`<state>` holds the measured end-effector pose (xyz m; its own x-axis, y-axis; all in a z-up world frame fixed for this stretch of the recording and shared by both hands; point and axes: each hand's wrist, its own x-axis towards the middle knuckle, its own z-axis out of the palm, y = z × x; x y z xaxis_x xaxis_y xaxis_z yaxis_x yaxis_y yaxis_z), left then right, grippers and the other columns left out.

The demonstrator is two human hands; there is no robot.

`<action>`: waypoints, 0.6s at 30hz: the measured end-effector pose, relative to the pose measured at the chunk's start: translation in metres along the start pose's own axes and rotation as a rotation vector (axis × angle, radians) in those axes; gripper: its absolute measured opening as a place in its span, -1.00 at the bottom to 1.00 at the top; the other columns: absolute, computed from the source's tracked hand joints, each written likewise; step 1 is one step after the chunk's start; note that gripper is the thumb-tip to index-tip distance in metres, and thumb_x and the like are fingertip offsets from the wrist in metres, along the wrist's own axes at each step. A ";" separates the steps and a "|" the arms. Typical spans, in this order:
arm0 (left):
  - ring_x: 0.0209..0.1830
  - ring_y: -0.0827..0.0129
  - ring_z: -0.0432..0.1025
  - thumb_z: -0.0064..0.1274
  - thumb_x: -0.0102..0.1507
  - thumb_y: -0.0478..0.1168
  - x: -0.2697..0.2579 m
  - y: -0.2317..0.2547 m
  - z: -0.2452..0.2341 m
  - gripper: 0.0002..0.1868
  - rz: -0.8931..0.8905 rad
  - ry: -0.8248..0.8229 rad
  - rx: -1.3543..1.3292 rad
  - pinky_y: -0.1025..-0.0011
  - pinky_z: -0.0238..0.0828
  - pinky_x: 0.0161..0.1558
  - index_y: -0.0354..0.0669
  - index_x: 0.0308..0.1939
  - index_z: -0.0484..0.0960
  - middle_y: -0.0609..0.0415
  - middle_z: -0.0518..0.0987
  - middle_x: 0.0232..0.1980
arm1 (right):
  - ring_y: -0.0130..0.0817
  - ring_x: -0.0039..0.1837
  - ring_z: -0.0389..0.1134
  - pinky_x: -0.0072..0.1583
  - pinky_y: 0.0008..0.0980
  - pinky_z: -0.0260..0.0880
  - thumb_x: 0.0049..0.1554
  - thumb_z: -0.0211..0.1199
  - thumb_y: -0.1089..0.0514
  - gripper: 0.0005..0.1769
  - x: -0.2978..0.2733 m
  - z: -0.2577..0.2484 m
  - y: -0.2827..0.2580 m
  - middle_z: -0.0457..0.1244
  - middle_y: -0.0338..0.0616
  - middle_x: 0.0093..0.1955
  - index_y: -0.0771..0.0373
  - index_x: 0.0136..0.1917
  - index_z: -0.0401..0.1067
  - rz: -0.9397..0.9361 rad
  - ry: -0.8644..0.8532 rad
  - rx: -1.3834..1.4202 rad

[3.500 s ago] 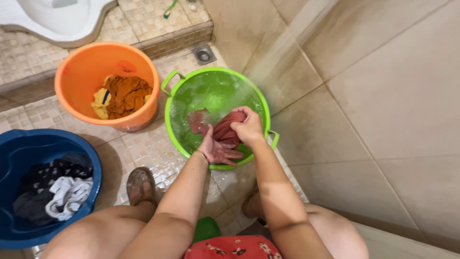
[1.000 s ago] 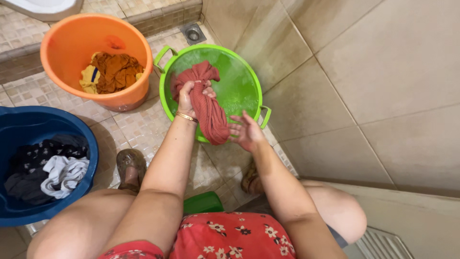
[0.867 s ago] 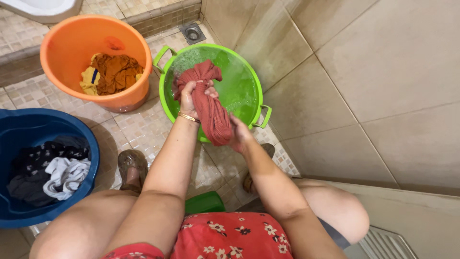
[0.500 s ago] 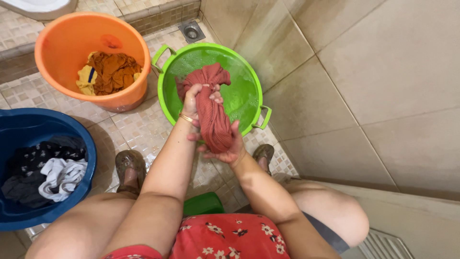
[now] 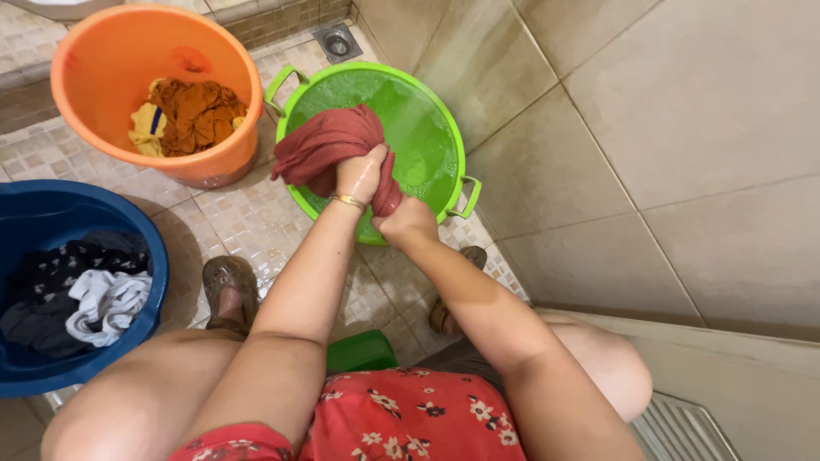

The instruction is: The person washes a red garment by hand in a green basin filled with water. They repeatedly submerge, agitate, and wring the cloth under a running shower stream, then transfer it to an orange bucket.

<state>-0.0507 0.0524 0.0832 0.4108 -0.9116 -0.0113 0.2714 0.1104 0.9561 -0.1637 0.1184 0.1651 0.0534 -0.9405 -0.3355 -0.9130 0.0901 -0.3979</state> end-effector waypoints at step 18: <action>0.32 -0.28 0.42 -0.54 0.16 0.74 0.024 0.007 -0.081 0.39 -1.210 -0.742 0.065 -0.03 0.39 0.25 -0.60 0.42 0.33 -0.62 0.46 0.32 | -0.39 -0.34 0.24 -0.35 -0.52 0.19 0.05 0.21 -0.16 -0.58 0.009 -0.063 0.034 0.26 -0.16 -0.31 0.25 -0.10 0.44 0.262 -0.796 1.599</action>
<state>0.0313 0.0636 0.0660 -0.5923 -0.4242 -0.6850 0.0725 -0.8748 0.4791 -0.2195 0.0924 0.2022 0.5869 -0.5293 -0.6127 0.2770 0.8423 -0.4623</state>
